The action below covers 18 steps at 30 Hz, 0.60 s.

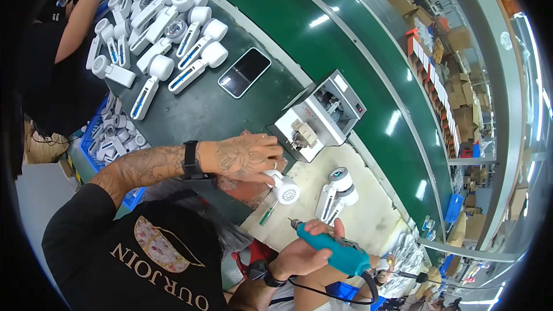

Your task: The person assembles a handheld fan by fitting a plastic cover onto the handle and driving a screw into the casing with a power screwdriver. After completing the assembly, the person places the finished fan onto the conveyor belt and picks up another to repeat the process.

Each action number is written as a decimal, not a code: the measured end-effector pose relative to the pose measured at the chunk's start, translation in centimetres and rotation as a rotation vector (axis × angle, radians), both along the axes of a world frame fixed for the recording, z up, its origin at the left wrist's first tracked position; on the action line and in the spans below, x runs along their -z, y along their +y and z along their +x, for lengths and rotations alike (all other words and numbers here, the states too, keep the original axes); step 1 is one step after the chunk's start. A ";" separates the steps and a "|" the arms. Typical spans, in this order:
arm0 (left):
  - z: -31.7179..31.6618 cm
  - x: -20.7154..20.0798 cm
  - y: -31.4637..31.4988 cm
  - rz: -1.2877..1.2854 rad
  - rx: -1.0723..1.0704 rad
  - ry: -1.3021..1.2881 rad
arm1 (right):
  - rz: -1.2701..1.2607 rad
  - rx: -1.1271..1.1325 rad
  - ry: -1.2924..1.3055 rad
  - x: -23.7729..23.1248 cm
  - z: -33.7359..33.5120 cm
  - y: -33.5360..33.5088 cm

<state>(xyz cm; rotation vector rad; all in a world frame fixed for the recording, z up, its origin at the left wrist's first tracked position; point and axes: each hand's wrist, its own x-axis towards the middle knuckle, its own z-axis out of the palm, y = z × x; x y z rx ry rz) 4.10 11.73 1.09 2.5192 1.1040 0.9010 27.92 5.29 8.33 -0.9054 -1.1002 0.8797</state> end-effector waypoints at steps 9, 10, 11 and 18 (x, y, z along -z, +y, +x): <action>0.7 0.9 -2.1 -0.033 -0.064 -0.001 | 0.078 -0.104 0.012 -2.2 -6.8 8.7; 0.7 0.9 -2.3 -0.027 -0.068 -0.003 | 0.080 -0.091 -0.033 -2.3 -7.9 9.6; 0.7 1.0 -2.2 -0.047 -0.081 0.003 | 0.080 -0.078 -0.065 -2.4 -8.8 10.4; -0.3 0.8 -2.0 -0.031 -0.098 0.009 | 0.070 -0.137 -0.033 0.0 -11.2 14.4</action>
